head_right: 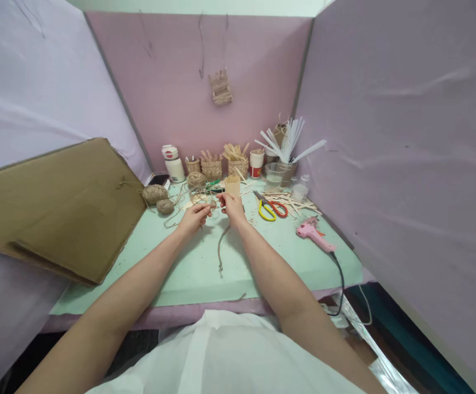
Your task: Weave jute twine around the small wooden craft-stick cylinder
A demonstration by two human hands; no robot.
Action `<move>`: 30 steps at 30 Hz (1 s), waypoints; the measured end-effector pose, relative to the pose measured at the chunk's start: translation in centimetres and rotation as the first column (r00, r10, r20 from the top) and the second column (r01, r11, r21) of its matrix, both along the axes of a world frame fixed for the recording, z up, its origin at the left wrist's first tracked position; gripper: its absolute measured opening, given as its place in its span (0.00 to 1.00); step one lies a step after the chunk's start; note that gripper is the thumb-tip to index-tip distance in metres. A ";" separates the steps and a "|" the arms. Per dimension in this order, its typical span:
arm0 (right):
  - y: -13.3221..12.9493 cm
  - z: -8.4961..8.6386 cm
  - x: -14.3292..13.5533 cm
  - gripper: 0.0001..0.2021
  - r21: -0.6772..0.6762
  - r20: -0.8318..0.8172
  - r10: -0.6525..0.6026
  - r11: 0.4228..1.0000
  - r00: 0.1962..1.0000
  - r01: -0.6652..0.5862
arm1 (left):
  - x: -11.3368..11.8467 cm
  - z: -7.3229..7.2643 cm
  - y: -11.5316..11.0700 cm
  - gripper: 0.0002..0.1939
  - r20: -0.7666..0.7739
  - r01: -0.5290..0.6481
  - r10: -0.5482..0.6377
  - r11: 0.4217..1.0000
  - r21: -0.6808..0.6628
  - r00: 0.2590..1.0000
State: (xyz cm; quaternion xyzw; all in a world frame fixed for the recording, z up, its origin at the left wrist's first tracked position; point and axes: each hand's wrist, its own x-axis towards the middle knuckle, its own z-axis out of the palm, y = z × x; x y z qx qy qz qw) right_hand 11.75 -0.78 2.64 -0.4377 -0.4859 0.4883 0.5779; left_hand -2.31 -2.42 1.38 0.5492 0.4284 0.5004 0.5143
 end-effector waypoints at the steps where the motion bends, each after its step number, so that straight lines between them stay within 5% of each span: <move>1: 0.1 -0.1 0.1 0.13 0.017 0.047 0.000 1.000 0.999 -0.001 | 0.0 0.0 0.0 0.19 -0.021 0.003 -0.003 1.000 0.010 1.000; 8: 0.1 -0.2 0.9 0.10 0.429 0.524 -0.064 0.881 0.849 -0.199 | -0.1 0.0 -0.2 0.11 -0.201 -0.042 0.081 0.980 0.193 0.976; 13: 0.1 -0.4 1.0 0.06 0.441 0.657 -0.141 0.869 0.740 -0.225 | -0.2 0.2 -0.2 0.08 -0.318 -0.020 0.114 0.959 0.282 0.941; 19: 0.7 -0.8 1.1 0.07 0.365 0.688 -0.260 0.931 0.677 -0.013 | -0.1 0.4 -0.3 0.09 -0.328 -0.007 0.105 0.958 0.287 0.939; 26: 0.6 -1.2 1.2 0.08 0.234 0.741 -0.246 0.967 0.624 0.103 | 0.1 0.6 -0.5 0.09 -0.335 -0.017 0.111 0.962 0.273 0.935; 30: -0.2 -1.0 0.9 0.13 0.413 0.694 -0.346 0.910 0.631 0.045 | 0.0 0.5 -0.4 0.10 -0.276 -0.089 0.151 0.971 0.223 0.949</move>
